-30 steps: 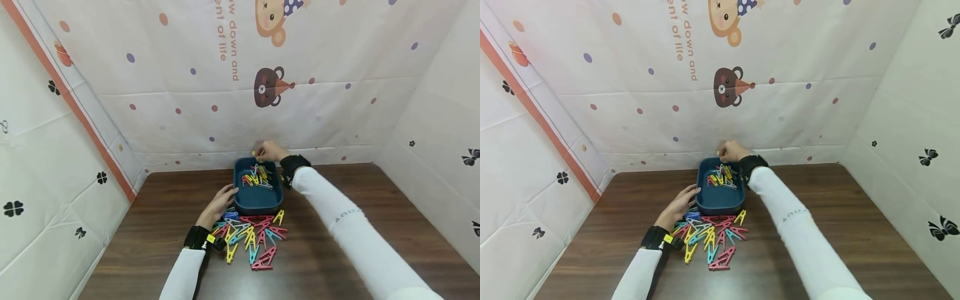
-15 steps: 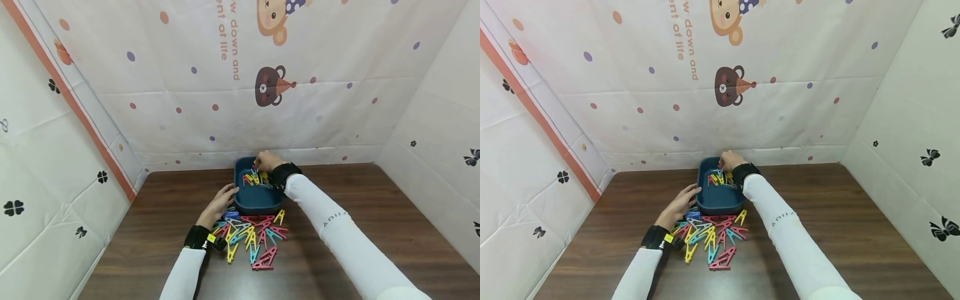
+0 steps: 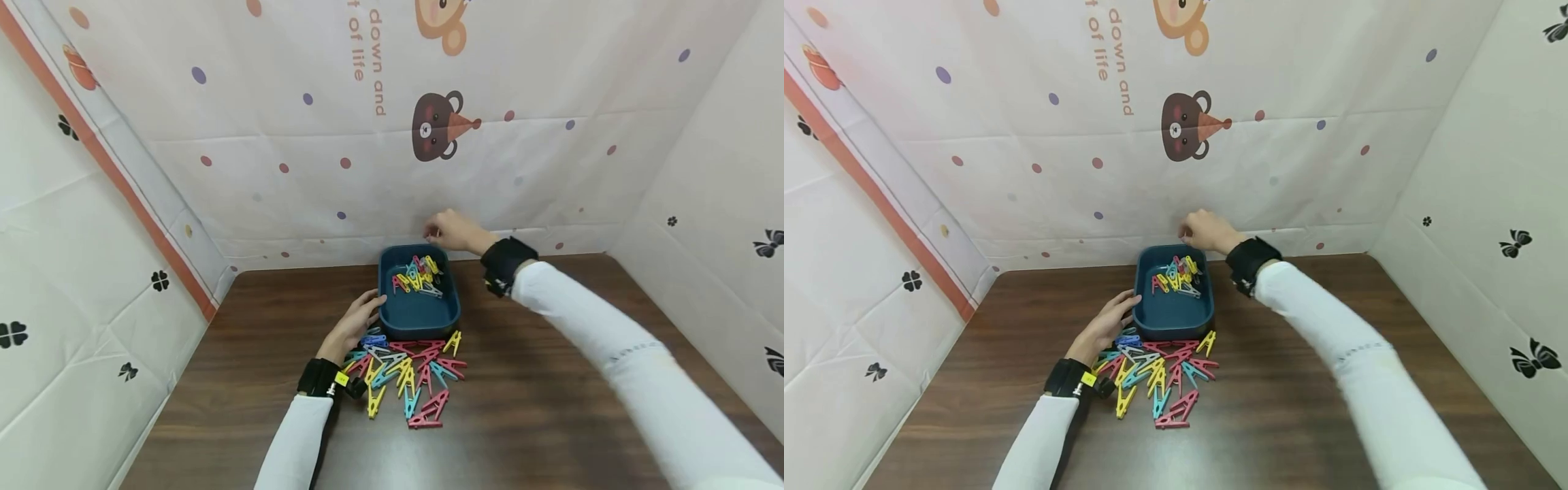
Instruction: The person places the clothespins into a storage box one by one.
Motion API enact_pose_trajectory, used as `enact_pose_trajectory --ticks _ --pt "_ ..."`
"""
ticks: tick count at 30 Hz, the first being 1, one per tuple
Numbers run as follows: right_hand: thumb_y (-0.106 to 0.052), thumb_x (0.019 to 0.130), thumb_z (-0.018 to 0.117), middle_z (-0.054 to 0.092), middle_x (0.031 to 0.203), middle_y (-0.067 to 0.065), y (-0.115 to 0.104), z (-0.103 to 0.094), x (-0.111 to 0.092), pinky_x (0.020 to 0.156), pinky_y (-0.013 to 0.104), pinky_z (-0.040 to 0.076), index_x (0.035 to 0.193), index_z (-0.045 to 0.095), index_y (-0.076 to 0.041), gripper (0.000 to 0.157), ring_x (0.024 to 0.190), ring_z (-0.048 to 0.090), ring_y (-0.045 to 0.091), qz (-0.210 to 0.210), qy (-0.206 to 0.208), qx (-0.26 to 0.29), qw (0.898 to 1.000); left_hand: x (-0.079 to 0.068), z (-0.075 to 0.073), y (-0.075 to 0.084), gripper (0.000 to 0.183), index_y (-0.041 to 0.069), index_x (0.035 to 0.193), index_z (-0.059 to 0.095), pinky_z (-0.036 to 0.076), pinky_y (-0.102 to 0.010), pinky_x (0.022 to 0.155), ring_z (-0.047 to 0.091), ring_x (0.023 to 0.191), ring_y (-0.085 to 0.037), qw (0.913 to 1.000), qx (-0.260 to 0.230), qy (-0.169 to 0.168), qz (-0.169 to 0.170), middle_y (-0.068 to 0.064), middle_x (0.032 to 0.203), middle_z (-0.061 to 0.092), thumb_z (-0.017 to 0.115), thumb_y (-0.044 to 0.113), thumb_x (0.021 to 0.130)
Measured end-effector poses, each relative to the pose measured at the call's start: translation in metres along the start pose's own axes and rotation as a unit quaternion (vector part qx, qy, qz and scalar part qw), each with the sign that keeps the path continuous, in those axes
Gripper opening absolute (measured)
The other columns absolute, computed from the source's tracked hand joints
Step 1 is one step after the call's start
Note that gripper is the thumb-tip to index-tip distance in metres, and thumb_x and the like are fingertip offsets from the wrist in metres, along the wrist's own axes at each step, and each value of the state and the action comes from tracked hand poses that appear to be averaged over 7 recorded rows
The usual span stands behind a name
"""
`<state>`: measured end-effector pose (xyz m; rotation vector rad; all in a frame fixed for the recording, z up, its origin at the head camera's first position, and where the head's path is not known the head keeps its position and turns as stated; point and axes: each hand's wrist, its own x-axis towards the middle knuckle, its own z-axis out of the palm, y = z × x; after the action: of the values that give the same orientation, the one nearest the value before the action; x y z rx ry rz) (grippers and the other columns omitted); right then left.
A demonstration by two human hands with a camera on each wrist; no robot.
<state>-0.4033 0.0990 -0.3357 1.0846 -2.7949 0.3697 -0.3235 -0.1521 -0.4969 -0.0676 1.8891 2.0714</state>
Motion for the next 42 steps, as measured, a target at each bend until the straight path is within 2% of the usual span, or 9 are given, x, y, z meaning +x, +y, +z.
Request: enact_pose_trajectory --ticks 5,10,13,16,21,25,29,37,42 --pt "-0.011 0.095 0.072 0.076 0.098 0.008 -0.031 -0.017 -0.049 0.076 0.036 0.062 0.104 0.077 -0.008 0.011 0.085 0.071 0.020 -0.109 -0.005 -0.039 0.993 -0.001 -0.002 0.005 0.069 0.015 0.163 0.022 0.021 -0.058 0.129 0.018 0.157 -0.043 1.0000 0.002 0.003 -0.006 -0.015 0.172 0.013 0.056 0.035 0.106" --pt "-0.021 0.093 0.074 0.074 0.102 0.000 -0.057 0.026 -0.116 0.070 0.021 0.060 0.107 0.076 -0.015 0.015 0.086 0.069 0.011 -0.185 -0.104 -0.080 0.974 -0.001 -0.001 0.007 0.069 0.013 0.163 0.023 0.021 -0.056 0.130 0.019 0.158 -0.040 1.0000 -0.002 0.006 -0.006 -0.015 0.171 0.016 0.056 0.034 0.106" --pt "-0.023 0.094 0.075 0.072 0.110 0.002 -0.062 0.061 -0.149 0.071 0.019 0.060 0.115 0.075 -0.014 0.023 0.091 0.068 0.010 -0.191 -0.142 -0.099 0.966 -0.001 0.000 0.007 0.067 0.012 0.162 0.024 0.022 -0.054 0.130 0.020 0.158 -0.038 1.0000 -0.004 0.006 -0.003 -0.015 0.170 0.019 0.055 0.033 0.106" --pt "-0.020 0.094 0.076 0.071 0.114 0.004 -0.062 0.086 -0.167 0.079 0.023 0.062 0.120 0.071 -0.013 0.027 0.098 0.067 0.012 -0.163 -0.148 -0.093 0.971 0.000 0.001 0.004 0.065 0.012 0.162 0.026 0.022 -0.054 0.130 0.021 0.158 -0.037 1.0000 -0.003 0.005 -0.002 -0.015 0.170 0.021 0.055 0.032 0.107" --pt "-0.012 0.091 0.078 0.071 0.112 0.005 -0.060 0.099 -0.173 0.083 0.026 0.063 0.119 0.069 -0.012 0.029 0.094 0.065 0.011 -0.114 -0.150 -0.038 0.981 0.002 0.003 -0.001 0.065 0.012 0.161 0.028 0.023 -0.053 0.130 0.022 0.158 -0.035 1.0000 -0.003 0.002 0.000 -0.014 0.169 0.024 0.056 0.033 0.106" --pt "-0.008 0.088 0.080 0.072 0.101 0.002 -0.059 0.084 -0.165 0.071 0.018 0.058 0.111 0.072 -0.013 0.024 0.081 0.060 0.004 -0.102 -0.175 -0.017 0.979 0.002 0.004 -0.002 0.064 0.012 0.161 0.028 0.023 -0.053 0.130 0.023 0.157 -0.035 1.0000 -0.004 0.001 0.000 -0.014 0.168 0.026 0.056 0.033 0.106" --pt "-0.005 0.087 0.079 0.073 0.096 0.000 -0.061 0.043 -0.140 0.069 0.018 0.056 0.103 0.074 -0.016 0.020 0.080 0.062 0.005 -0.088 -0.214 -0.003 0.973 0.003 0.003 0.000 0.063 0.011 0.161 0.028 0.023 -0.054 0.129 0.022 0.157 -0.037 1.0000 -0.006 -0.001 0.002 -0.015 0.168 0.026 0.055 0.031 0.107" --pt "0.000 0.088 0.074 0.073 0.104 0.017 -0.059 -0.043 -0.024 0.079 0.036 0.062 0.114 0.071 0.000 0.026 0.090 0.069 0.026 -0.018 -0.176 0.022 0.984 0.008 0.008 0.007 0.064 0.013 0.161 0.027 0.023 -0.054 0.130 0.022 0.157 -0.039 1.0000 -0.003 -0.002 0.001 -0.013 0.169 0.024 0.054 0.033 0.107" --pt "-0.007 0.091 0.076 0.072 0.116 0.021 -0.047 -0.030 0.040 0.086 0.037 0.061 0.120 0.071 0.002 0.031 0.100 0.070 0.030 0.108 -0.130 0.044 0.985 0.007 0.006 0.006 0.064 0.013 0.161 0.028 0.023 -0.055 0.129 0.021 0.157 -0.040 1.0000 -0.008 0.002 0.002 -0.014 0.170 0.021 0.055 0.032 0.107"
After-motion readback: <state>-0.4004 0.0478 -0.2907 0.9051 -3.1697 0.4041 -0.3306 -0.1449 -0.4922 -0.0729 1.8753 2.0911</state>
